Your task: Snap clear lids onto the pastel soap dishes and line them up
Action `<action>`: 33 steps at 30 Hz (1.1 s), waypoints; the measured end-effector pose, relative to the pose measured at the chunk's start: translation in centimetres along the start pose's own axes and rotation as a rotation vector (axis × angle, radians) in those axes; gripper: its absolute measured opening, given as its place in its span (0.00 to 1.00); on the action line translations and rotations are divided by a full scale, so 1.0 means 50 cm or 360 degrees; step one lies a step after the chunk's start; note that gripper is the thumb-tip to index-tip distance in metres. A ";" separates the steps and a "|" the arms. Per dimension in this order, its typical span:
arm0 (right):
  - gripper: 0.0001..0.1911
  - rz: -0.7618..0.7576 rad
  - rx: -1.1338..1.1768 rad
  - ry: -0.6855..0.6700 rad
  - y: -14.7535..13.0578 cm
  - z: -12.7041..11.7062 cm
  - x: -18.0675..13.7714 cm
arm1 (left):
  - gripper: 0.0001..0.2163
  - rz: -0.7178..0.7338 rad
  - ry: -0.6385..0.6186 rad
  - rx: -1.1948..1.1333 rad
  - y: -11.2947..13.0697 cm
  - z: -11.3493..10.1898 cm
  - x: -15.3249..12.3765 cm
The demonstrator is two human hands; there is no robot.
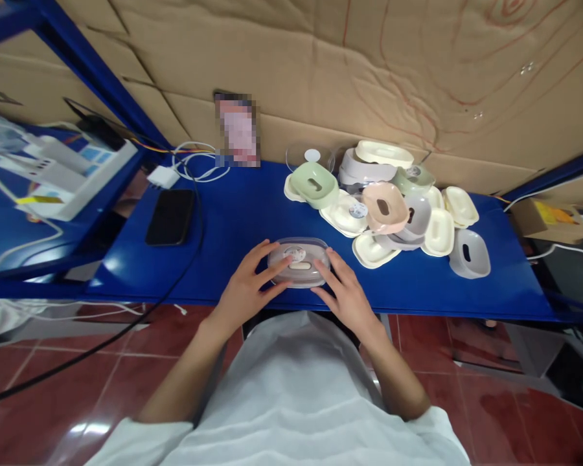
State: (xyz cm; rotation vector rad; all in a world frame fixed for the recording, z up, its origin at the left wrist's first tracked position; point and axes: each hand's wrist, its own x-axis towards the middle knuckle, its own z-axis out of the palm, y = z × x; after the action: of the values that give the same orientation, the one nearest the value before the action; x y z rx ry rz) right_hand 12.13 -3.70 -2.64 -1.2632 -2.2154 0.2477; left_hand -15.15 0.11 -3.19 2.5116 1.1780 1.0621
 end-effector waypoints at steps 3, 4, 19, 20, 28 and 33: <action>0.40 -0.0077 -0.0057 0.0105 0.001 0.004 -0.009 | 0.27 0.0027 -0.0067 -0.0106 -0.004 0.000 -0.013; 0.40 -0.0082 -0.0064 0.0132 0.000 0.006 -0.013 | 0.27 0.0026 -0.0071 -0.0138 -0.004 -0.001 -0.016; 0.34 -0.0027 0.0062 0.0070 0.008 -0.068 -0.040 | 0.34 -0.0253 -0.0134 -0.0579 0.008 -0.018 -0.015; 0.34 0.0014 -0.0020 0.0210 0.029 -0.095 -0.062 | 0.33 -0.0298 -0.0118 -0.0594 0.008 -0.018 -0.015; 0.55 0.1157 -0.1117 0.1619 0.430 -0.378 -0.309 | 0.19 -0.0062 -0.0338 -0.0220 -0.006 -0.011 0.060; 0.43 0.1254 -0.1188 0.1466 0.540 -0.389 -0.340 | 0.22 0.0188 -0.0400 0.0097 -0.003 0.029 0.204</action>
State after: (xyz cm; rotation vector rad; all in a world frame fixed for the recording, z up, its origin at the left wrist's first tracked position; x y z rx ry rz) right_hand 49.41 -5.70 -4.68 -2.0370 -0.9425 -0.7947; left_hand -9.83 7.81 1.11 2.6930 1.0171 0.7154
